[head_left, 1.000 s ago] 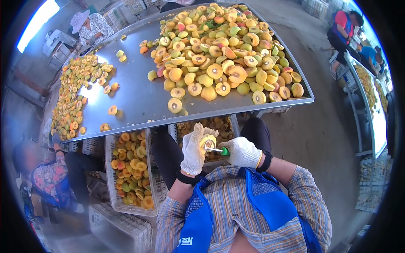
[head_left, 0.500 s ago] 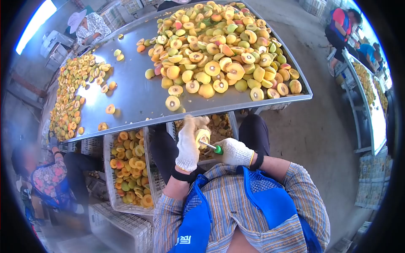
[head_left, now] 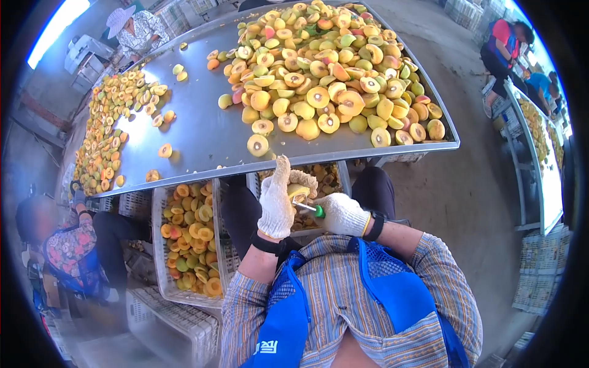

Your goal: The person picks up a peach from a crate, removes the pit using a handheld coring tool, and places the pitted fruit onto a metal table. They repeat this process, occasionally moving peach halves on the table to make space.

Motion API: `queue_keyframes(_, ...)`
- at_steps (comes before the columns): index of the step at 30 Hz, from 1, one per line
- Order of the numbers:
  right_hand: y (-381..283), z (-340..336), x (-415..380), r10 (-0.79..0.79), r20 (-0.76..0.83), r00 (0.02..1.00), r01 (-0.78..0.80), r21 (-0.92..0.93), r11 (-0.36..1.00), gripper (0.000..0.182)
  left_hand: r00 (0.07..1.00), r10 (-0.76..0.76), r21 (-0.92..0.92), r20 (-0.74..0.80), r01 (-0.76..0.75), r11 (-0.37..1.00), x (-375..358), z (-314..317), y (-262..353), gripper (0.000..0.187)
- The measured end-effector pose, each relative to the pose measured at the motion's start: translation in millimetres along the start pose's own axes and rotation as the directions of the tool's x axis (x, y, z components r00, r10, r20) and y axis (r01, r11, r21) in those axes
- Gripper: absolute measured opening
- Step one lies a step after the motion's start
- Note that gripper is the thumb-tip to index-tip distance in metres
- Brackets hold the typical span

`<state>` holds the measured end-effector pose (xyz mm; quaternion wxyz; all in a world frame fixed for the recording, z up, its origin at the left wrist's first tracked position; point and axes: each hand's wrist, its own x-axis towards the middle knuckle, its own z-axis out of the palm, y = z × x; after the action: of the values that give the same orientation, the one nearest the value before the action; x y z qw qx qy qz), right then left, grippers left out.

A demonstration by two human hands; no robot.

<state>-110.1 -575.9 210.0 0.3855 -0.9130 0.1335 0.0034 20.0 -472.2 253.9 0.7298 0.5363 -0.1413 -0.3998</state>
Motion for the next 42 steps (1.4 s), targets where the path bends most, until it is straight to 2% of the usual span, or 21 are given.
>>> queue_keyframes(2,3.8,13.5,-2.2,-0.129,0.044,0.991,0.121,0.153,0.981,0.017,0.998,-0.06,-0.15,-0.002,0.059,0.987,-3.2,1.6,0.5,0.069)
queue_keyframes(4,1.4,3.3,2.5,-0.097,0.056,0.994,0.092,0.083,0.992,0.018,0.994,0.045,-0.358,0.104,-0.005,0.934,-3.6,-0.1,-4.6,0.069)
queue_keyframes(6,13.9,-4.4,13.9,-0.067,-0.058,0.996,0.057,-0.161,0.985,0.02,0.993,0.074,-0.058,-0.093,-0.079,0.995,2.5,5.5,-11.4,0.062)
queue_keyframes(9,13.1,0.0,10.0,-0.063,-0.009,0.998,0.062,-0.088,0.994,0.018,0.993,0.048,-0.084,-0.109,-0.058,0.995,-0.7,5.8,-7.3,0.057)
queue_keyframes(12,17.7,15.6,6.2,-0.079,0.008,0.997,0.078,0.104,0.991,0.016,0.992,-0.124,-0.359,0.036,0.129,0.925,1.3,1.0,-9.0,0.054)
queue_keyframes(14,24.3,13.6,12.4,-0.045,-0.068,0.997,0.039,-0.098,0.994,0.019,0.985,-0.027,0.061,-0.168,0.038,0.997,3.4,1.7,-26.0,0.055)
queue_keyframes(16,20.7,11.3,11.8,0.023,-0.01,1.0,-0.024,-0.069,0.997,0.021,0.983,-0.02,0.072,-0.184,0.034,0.997,1.1,2.1,-27.2,0.057)
queue_keyframes(18,19.8,23.1,5.4,0.04,0.064,0.997,-0.04,-0.007,0.999,0.021,0.99,-0.071,-0.207,-0.12,0.045,0.977,0.9,1.6,-26.2,0.059)
queue_keyframes(19,15.1,22.8,1.5,-0.192,0.019,0.981,0.185,0.179,0.966,0.025,0.988,-0.123,-0.363,-0.091,0.082,0.928,0.7,1.0,-27.0,0.059)
queue_keyframes(23,18.7,31.2,3.5,-0.116,0.055,0.992,0.111,0.089,0.99,0.031,0.992,-0.122,-0.336,-0.042,0.101,0.937,3.4,-8.5,-31.0,0.059)
queue_keyframes(26,4.4,17.9,-3.3,-0.039,0.28,0.959,-0.062,0.342,0.938,0.032,0.994,-0.058,-0.341,0.097,0.088,0.936,5.0,-7.5,-20.6,0.059)
queue_keyframes(28,11.5,21.3,1.0,-0.105,0.217,0.97,0.081,0.117,0.99,0.032,0.99,-0.035,-0.397,0.134,0.086,0.914,8.5,-5.3,-14.1,0.062)
queue_keyframes(30,13.5,15.8,1.3,0.06,0.06,0.996,-0.056,-0.073,0.996,0.026,0.957,-0.187,-0.069,0.224,0.207,0.976,17.1,-9.2,-10.3,0.063)
queue_keyframes(32,21.3,23.8,-1.7,0.004,0.046,0.999,-0.001,-0.07,0.998,0.031,0.962,-0.226,0.116,0.152,0.21,0.971,10.9,-5.5,-6.8,0.063)
queue_keyframes(34,13.4,29.0,-4.9,0.076,0.268,0.96,-0.129,0.185,0.974,0.031,0.942,-0.239,0.166,0.236,0.204,0.965,8.0,-7.1,-2.6,0.066)
queue_keyframes(35,22.2,37.6,-7.7,-0.262,0.209,0.942,0.076,0.63,0.773,0.03,0.934,-0.12,-0.023,0.336,0.136,0.99,7.3,-10.8,-14.6,0.066)
queue_keyframes(36,11.6,40.5,-10.8,-0.262,0.101,0.96,0.112,0.718,0.687,0.025,0.935,-0.117,-0.023,0.333,0.132,0.991,6.8,-11.1,-19.8,0.066)
queue_keyframes(38,0.9,10.3,-8.2,-0.186,0.461,0.868,-0.225,0.698,0.68,0.025,0.871,0.159,-0.503,0.465,0.112,0.857,7.4,-9.0,-29.1,0.061)
queue_keyframes(39,0.5,9.3,-5.1,-0.188,0.46,0.868,-0.223,0.699,0.679,0.025,0.926,0.155,-0.616,0.345,0.099,0.782,12.2,-4.2,-32.7,0.063)
queue_keyframes(40,0.0,8.3,-0.4,-0.147,0.45,0.881,-0.197,0.631,0.75,0.027,0.996,-0.09,-0.525,0.025,0.089,0.847,6.1,-2.3,-28.4,0.06)
queue_keyframes(42,6.8,13.2,6.1,-0.121,0.44,0.89,-0.163,0.554,0.817,0.029,0.992,-0.109,-0.503,-0.067,0.061,0.862,14.8,-25.8,-29.1,0.051)
